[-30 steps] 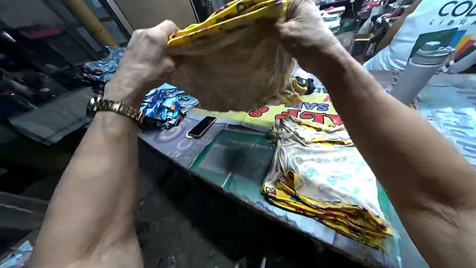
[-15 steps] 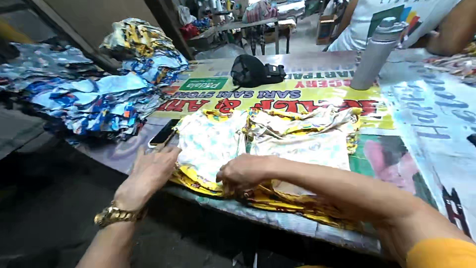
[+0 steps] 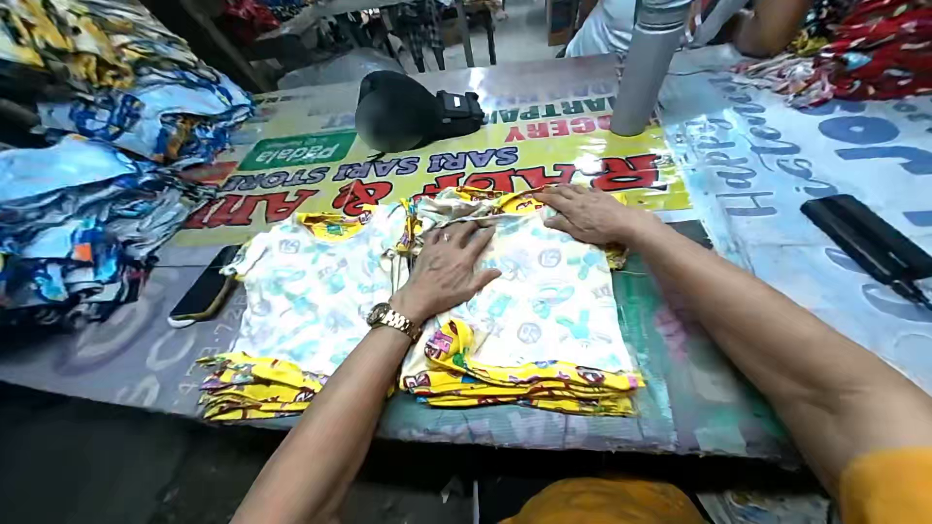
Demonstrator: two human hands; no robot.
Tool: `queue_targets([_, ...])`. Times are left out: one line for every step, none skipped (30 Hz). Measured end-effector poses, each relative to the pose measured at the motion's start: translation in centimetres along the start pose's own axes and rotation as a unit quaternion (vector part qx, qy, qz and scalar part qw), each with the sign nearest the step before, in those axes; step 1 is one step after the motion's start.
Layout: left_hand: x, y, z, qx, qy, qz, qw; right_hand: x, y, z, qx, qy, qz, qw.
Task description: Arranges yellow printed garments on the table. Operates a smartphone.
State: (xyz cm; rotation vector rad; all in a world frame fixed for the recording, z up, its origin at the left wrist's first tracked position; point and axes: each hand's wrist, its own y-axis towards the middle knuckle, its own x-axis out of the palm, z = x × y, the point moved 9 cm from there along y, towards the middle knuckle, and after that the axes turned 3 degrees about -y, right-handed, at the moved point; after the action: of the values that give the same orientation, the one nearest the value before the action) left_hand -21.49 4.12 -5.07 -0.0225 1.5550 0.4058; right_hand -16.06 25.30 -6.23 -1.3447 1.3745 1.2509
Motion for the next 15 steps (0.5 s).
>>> queue_targets([0.7,-0.2,-0.5,-0.013,0.013,-0.008,1.000,0.4,0.1,0.2,-0.001,0.004,0.007,1.000])
queue_targets([1.1,-0.3,-0.7,-0.023,0.014,-0.015,1.000,0.5,0.3,0.3,0.002,0.003,0.004,1.000])
queue_targets([1.3,-0.3,-0.9,-0.033,0.010,-0.024,0.999,0.4,0.4,0.4,0.007,-0.003,0.001,1.000])
queue_targets([1.3,-0.1,-0.8,-0.042,0.005,-0.026,0.999,0.2,0.6,0.4,0.011,-0.010,-0.003,1.000])
queue_targets([1.4,0.1,-0.6,-0.056,0.000,-0.024,0.998,0.0,0.8,0.5,0.014,-0.019,-0.006,1.000])
queue_targets([1.5,0.3,-0.2,-0.076,-0.007,-0.018,0.997,-0.3,0.8,0.6,0.016,-0.031,0.000,0.999])
queue_targets([1.6,0.6,0.3,-0.101,-0.010,-0.011,0.995,-0.7,0.9,0.6,0.020,-0.043,0.014,0.999])
queue_targets([1.5,1.0,0.8,-0.124,-0.012,0.001,0.992,-1.2,0.8,0.6,0.029,-0.056,0.031,0.998])
queue_targets([1.6,1.3,1.4,-0.141,-0.014,0.012,0.990,-2.0,0.5,0.1,0.039,-0.069,0.048,0.996])
queue_targets([1.6,1.6,2.1,-0.152,-0.018,0.023,0.988,-2.7,-0.1,-0.8,0.043,-0.085,0.067,0.993])
queue_targets([1.5,1.8,2.6,-0.158,-0.021,0.033,0.987,-3.4,-1.1,-2.3,0.037,-0.099,0.083,0.991])
queue_targets([1.5,1.8,2.8,-0.160,-0.021,0.041,0.986,-3.7,-2.2,-4.3,0.021,-0.106,0.089,0.990])
queue_targets([1.6,1.8,3.0,-0.154,-0.019,0.043,0.987,-3.6,-3.8,-6.4,0.000,-0.107,0.092,0.990])
queue_targets([1.6,1.6,3.3,-0.144,-0.019,0.039,0.989,-3.1,-5.6,-8.5,-0.022,-0.106,0.083,0.991])
queue_targets([1.6,1.3,3.7,-0.123,-0.020,0.029,0.992,-2.4,-7.8,-10.4,-0.048,-0.099,0.073,0.991])
